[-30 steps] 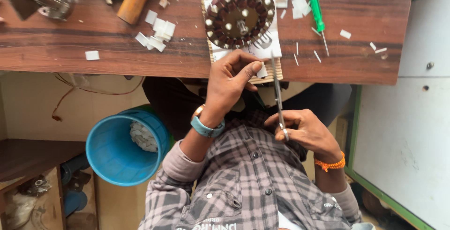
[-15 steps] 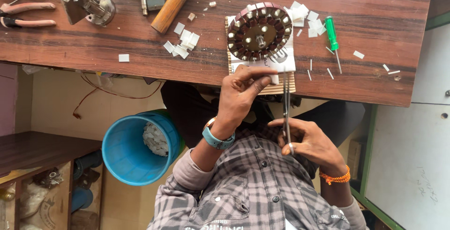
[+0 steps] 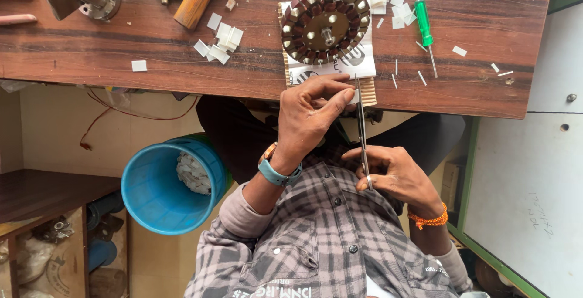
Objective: The person assembles a circular motor armature on a workbench, pressing small white insulation pieces into the slots between copper segments around the core. They use a green-handled screwdriver to tighten and adjust parts, trim pieces with scissors, and rotate the armature to work around it.
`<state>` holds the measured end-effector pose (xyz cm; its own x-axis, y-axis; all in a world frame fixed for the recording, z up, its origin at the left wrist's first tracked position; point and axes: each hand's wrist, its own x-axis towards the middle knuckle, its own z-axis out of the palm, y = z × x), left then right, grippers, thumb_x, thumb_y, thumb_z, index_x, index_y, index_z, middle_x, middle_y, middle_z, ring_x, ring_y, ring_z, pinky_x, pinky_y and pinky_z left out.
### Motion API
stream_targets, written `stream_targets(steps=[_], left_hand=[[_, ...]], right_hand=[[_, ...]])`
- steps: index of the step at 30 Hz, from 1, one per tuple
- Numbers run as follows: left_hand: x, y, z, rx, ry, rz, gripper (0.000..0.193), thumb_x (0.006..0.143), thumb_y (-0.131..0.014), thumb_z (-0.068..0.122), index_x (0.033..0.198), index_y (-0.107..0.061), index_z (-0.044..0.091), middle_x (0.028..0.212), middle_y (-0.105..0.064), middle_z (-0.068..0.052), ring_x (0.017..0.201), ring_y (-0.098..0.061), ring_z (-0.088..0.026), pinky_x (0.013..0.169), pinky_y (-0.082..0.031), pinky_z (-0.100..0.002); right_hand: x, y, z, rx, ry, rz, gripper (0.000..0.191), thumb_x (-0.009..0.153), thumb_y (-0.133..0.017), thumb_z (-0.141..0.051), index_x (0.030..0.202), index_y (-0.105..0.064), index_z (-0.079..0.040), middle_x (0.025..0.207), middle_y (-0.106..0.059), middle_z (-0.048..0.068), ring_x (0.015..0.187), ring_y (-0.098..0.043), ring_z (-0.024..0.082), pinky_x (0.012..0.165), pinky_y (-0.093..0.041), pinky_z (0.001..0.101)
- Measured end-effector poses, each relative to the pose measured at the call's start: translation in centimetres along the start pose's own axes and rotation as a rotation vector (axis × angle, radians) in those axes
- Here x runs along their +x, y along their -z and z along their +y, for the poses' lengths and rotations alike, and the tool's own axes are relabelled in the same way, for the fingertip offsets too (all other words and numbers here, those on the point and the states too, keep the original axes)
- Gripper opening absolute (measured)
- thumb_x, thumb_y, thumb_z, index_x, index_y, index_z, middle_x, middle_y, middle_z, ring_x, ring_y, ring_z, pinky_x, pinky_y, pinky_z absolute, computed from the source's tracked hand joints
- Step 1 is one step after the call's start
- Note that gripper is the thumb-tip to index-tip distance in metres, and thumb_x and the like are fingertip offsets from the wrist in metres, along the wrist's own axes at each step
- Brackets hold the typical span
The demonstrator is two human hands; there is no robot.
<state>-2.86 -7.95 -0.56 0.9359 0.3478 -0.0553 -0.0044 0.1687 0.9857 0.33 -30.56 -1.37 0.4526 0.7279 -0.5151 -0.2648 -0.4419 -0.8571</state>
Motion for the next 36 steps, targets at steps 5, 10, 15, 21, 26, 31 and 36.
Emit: stream_targets(steps=[5, 10, 15, 21, 26, 31, 36], left_hand=[[0.7, 0.9, -0.1, -0.126, -0.001, -0.033, 0.019, 0.097, -0.072, 0.011, 0.108, -0.073, -0.005, 0.118, -0.074, -0.018, 0.089, -0.079, -0.019, 0.077, -0.066, -0.027], [0.6, 2.2, 0.7, -0.215, 0.102, -0.05, 0.023, 0.105, -0.06, 0.018, 0.118, -0.06, -0.001, 0.111, -0.076, -0.024, 0.1, -0.077, -0.021, 0.065, -0.061, -0.023], [-1.4, 4.0, 0.6, -0.603, 0.3, -0.173, 0.017, 0.103, -0.049, 0.024, 0.113, -0.047, 0.011, 0.119, -0.073, -0.016, 0.104, -0.078, -0.019, 0.053, -0.06, -0.022], [-3.8, 3.1, -1.0, -0.388, 0.144, 0.011, 0.015, 0.104, -0.062, 0.012, 0.113, -0.056, 0.002, 0.099, -0.067, -0.007, 0.081, -0.066, -0.012, 0.051, -0.05, -0.02], [-3.9, 1.9, -0.3, -0.211, 0.073, 0.04, 0.011, 0.1, -0.064, 0.008, 0.107, -0.058, 0.004, 0.094, -0.072, -0.007, 0.079, -0.07, -0.01, 0.05, -0.05, -0.019], [-3.2, 0.3, 0.6, -0.158, 0.095, -0.038, 0.008, 0.099, -0.065, 0.004, 0.102, -0.058, 0.002, 0.089, -0.072, -0.009, 0.069, -0.071, -0.01, 0.049, -0.049, -0.019], [-3.5, 0.5, 1.9, -0.028, 0.046, 0.002, 0.005, 0.101, -0.064, 0.002, 0.102, -0.059, 0.001, 0.083, -0.072, -0.01, 0.066, -0.07, -0.009, 0.05, -0.049, -0.019]], right_hand=[[-0.3, -0.1, 0.3, -0.127, -0.002, 0.046, 0.036, 0.073, -0.084, -0.013, 0.104, -0.077, 0.005, 0.073, -0.079, 0.008, 0.069, -0.075, 0.011, 0.063, -0.059, 0.0265], [-3.7, 2.9, -2.2, -0.005, 0.446, 0.291, 0.037, 0.086, -0.051, -0.009, 0.116, -0.069, 0.004, 0.102, -0.076, 0.008, 0.085, -0.075, 0.013, 0.08, -0.062, 0.0274], [-3.7, 12.0, -3.2, -0.73, 0.069, 0.841, 0.061, 0.081, -0.08, -0.004, 0.137, -0.056, 0.003, 0.098, -0.073, 0.016, 0.089, -0.069, 0.023, 0.076, -0.053, 0.0352], [0.5, 19.5, -5.5, -0.968, -0.283, 0.511, 0.048, 0.082, -0.086, -0.013, 0.126, -0.068, -0.003, 0.099, -0.079, 0.016, 0.084, -0.074, 0.027, 0.07, -0.057, 0.0386], [-0.6, 14.5, -9.3, -0.916, -0.009, 0.555, 0.046, 0.091, -0.073, -0.008, 0.137, -0.066, -0.011, 0.104, -0.078, 0.014, 0.09, -0.076, 0.021, 0.076, -0.059, 0.0347], [1.4, 3.1, -8.4, -0.244, 0.484, 0.343, 0.036, 0.088, -0.071, 0.001, 0.123, -0.067, -0.003, 0.107, -0.076, 0.011, 0.094, -0.077, 0.017, 0.082, -0.064, 0.0282], [3.9, -1.1, -8.6, -0.34, 0.709, 0.459, 0.018, 0.092, -0.072, 0.004, 0.109, -0.074, -0.002, 0.094, -0.076, 0.009, 0.084, -0.075, 0.015, 0.074, -0.06, 0.0269]])
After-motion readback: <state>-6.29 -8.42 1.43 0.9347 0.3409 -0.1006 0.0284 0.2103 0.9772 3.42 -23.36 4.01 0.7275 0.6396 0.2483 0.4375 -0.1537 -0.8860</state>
